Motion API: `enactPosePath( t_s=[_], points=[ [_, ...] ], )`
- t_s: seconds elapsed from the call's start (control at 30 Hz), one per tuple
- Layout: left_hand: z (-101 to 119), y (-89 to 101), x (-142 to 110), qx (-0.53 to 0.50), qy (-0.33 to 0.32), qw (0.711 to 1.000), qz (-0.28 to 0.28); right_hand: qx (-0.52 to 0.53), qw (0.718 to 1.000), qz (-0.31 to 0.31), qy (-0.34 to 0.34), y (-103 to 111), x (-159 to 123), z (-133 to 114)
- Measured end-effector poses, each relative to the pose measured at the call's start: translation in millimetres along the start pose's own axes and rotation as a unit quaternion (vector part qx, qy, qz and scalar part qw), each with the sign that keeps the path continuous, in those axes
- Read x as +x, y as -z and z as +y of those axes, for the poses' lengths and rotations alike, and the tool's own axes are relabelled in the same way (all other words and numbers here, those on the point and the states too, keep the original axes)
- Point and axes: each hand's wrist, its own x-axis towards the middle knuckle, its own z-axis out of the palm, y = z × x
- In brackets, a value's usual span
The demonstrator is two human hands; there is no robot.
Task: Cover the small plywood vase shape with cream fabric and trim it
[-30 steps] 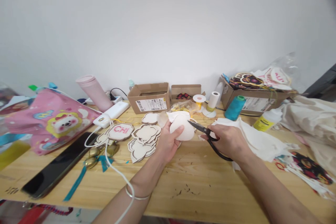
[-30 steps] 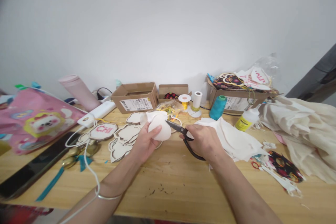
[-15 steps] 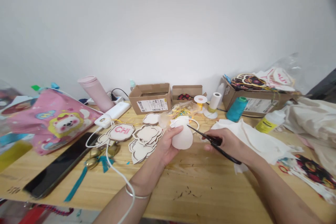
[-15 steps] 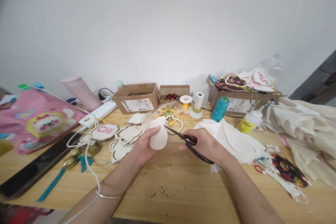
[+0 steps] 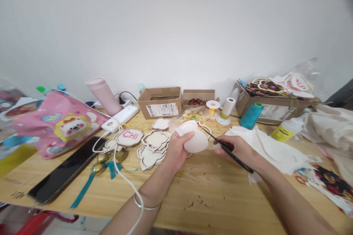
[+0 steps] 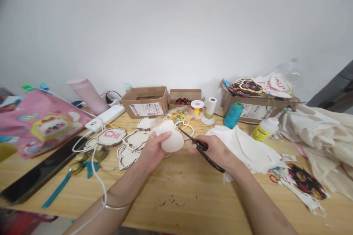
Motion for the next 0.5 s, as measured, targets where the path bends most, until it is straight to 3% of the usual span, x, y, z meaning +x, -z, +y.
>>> enactPosePath(
  t_s=[0.23, 0.5],
  points=[
    [-1.0, 1.9, -0.4, 0.013, 0.016, 1.000, 0.004, 0.000, 0.998, 0.054, -0.013, -1.0, 2.3, -2.5],
    [0.3, 1.8, -1.6, 0.115, 0.003, 0.993, -0.005, 0.148, 0.982, 0.100, -0.053, -2.2, 4.6, -16.2]
  ],
)
